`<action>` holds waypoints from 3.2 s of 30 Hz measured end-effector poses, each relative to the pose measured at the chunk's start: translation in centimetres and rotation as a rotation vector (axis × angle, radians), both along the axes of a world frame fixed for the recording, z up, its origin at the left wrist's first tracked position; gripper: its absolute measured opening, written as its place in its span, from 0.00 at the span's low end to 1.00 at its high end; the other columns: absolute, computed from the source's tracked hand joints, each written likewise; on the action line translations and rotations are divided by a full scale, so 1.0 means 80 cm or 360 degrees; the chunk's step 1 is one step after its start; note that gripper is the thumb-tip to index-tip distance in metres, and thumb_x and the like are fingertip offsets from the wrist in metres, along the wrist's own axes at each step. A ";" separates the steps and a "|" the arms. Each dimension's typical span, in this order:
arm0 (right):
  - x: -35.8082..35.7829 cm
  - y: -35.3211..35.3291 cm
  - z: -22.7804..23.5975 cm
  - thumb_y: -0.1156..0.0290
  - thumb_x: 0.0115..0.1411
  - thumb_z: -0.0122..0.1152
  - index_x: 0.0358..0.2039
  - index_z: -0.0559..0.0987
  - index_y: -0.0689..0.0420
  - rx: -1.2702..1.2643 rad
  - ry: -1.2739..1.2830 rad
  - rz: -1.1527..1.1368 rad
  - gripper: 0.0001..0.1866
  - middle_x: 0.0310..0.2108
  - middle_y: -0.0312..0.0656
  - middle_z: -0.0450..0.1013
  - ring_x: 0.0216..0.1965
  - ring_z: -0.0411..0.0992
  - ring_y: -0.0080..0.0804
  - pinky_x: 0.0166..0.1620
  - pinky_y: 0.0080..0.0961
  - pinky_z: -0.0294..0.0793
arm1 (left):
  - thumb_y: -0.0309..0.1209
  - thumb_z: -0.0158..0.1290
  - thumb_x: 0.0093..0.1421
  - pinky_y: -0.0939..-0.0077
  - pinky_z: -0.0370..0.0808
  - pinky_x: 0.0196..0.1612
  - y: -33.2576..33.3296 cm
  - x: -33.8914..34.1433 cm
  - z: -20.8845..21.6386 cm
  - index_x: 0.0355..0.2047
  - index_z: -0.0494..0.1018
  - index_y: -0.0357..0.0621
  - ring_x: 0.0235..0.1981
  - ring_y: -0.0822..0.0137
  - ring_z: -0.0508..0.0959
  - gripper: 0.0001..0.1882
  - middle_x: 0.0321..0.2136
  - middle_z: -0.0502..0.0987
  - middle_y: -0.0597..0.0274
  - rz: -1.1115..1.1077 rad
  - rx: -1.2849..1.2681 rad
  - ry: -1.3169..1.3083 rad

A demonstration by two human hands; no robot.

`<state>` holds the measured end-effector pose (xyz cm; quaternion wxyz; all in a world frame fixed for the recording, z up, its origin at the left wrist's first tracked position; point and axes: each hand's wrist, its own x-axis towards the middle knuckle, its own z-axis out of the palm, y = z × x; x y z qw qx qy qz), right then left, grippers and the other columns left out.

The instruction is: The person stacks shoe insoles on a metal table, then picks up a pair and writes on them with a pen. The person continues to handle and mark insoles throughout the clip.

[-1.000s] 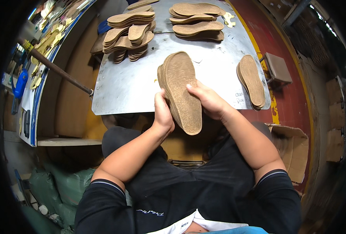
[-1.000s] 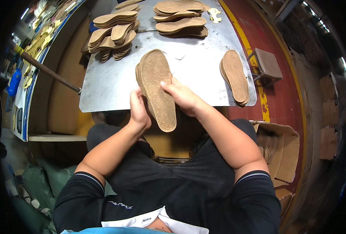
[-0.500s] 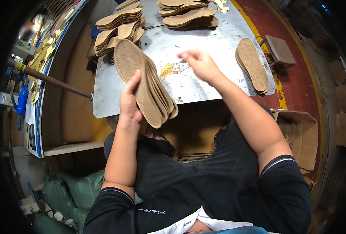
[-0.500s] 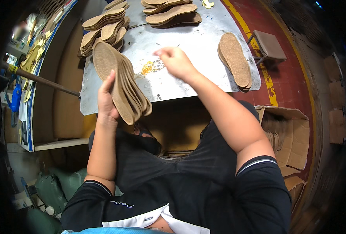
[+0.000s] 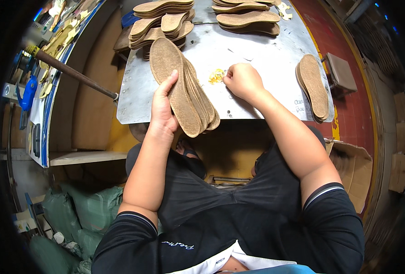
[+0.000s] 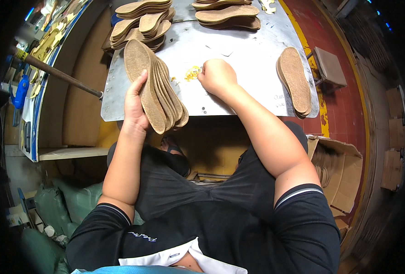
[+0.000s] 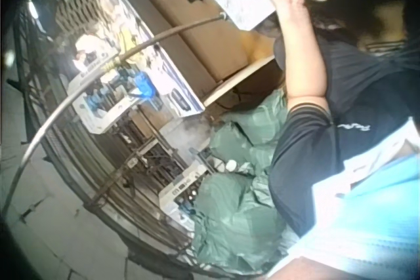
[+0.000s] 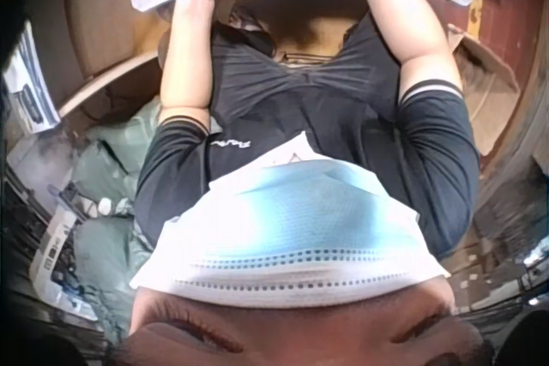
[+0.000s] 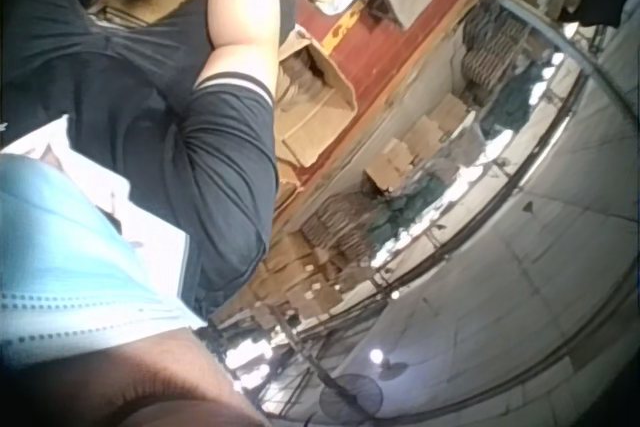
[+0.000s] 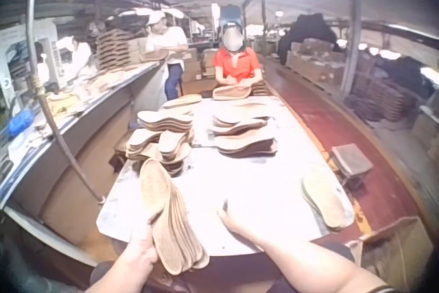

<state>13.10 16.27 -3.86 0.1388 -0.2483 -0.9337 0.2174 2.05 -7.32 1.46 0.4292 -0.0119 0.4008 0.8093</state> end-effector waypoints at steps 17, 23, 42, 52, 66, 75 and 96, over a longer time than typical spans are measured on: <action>0.077 -0.034 0.118 0.71 0.67 0.82 0.42 0.94 0.59 -0.1117 0.0811 0.0362 0.07 0.32 0.31 0.78 0.35 0.70 0.21 0.45 0.24 0.73 | 0.56 0.70 0.71 0.65 0.85 0.57 0.039 0.058 -0.013 0.67 0.73 0.29 0.51 0.62 0.88 0.43 0.53 0.86 0.49 -0.0451 -0.0240 0.0647; 0.087 -0.047 0.111 0.69 0.62 0.85 0.42 0.95 0.54 0.0091 0.0938 0.0209 0.09 0.33 0.34 0.70 0.40 0.68 0.28 0.45 0.28 0.71 | 0.56 0.71 0.70 0.64 0.85 0.58 0.050 0.088 -0.014 0.65 0.74 0.29 0.55 0.62 0.86 0.42 0.55 0.85 0.48 -0.0427 -0.0161 0.0577; 0.106 -0.094 0.140 0.74 0.72 0.67 0.43 0.81 0.61 -0.0046 0.0687 0.0665 0.05 0.43 0.48 0.74 0.47 0.73 0.52 0.56 0.43 0.72 | 0.36 0.74 0.69 0.66 0.87 0.52 0.054 0.073 -0.031 0.57 0.78 0.28 0.47 0.64 0.89 0.26 0.48 0.88 0.49 0.0014 -0.0188 0.0827; 0.109 -0.074 0.145 0.75 0.75 0.67 0.75 0.71 0.57 -0.1084 0.0478 0.0601 0.30 0.28 0.23 0.61 0.28 0.60 0.13 0.34 0.20 0.63 | 0.45 0.71 0.73 0.66 0.87 0.50 0.048 0.086 -0.019 0.61 0.77 0.31 0.47 0.64 0.89 0.30 0.49 0.87 0.52 -0.0132 -0.0116 0.0550; 0.132 -0.097 0.185 0.70 0.64 0.76 0.44 0.89 0.49 0.0087 0.0104 0.1093 0.08 0.28 0.41 0.83 0.34 0.83 0.48 0.40 0.42 0.80 | 0.45 0.78 0.64 0.64 0.87 0.55 0.056 0.091 -0.034 0.62 0.72 0.27 0.51 0.62 0.87 0.40 0.52 0.86 0.45 -0.0124 -0.0280 0.0946; 0.131 -0.001 0.183 0.69 0.77 0.73 0.43 0.90 0.60 -0.0964 0.1116 0.0042 0.07 0.24 0.19 0.71 0.22 0.60 0.08 0.26 0.17 0.54 | 0.37 0.79 0.51 0.53 0.84 0.60 0.042 0.097 0.002 0.61 0.71 0.33 0.55 0.41 0.88 0.42 0.52 0.87 0.37 -0.0305 -0.0564 0.2143; 0.093 0.076 0.032 0.62 0.76 0.73 0.48 0.85 0.56 -0.3345 0.0015 0.0637 0.11 0.31 0.28 0.78 0.25 0.70 0.16 0.29 0.18 0.74 | 0.39 0.82 0.42 0.59 0.85 0.50 0.015 0.059 0.011 0.55 0.79 0.39 0.44 0.44 0.88 0.41 0.43 0.86 0.46 -0.0081 -0.0548 0.2994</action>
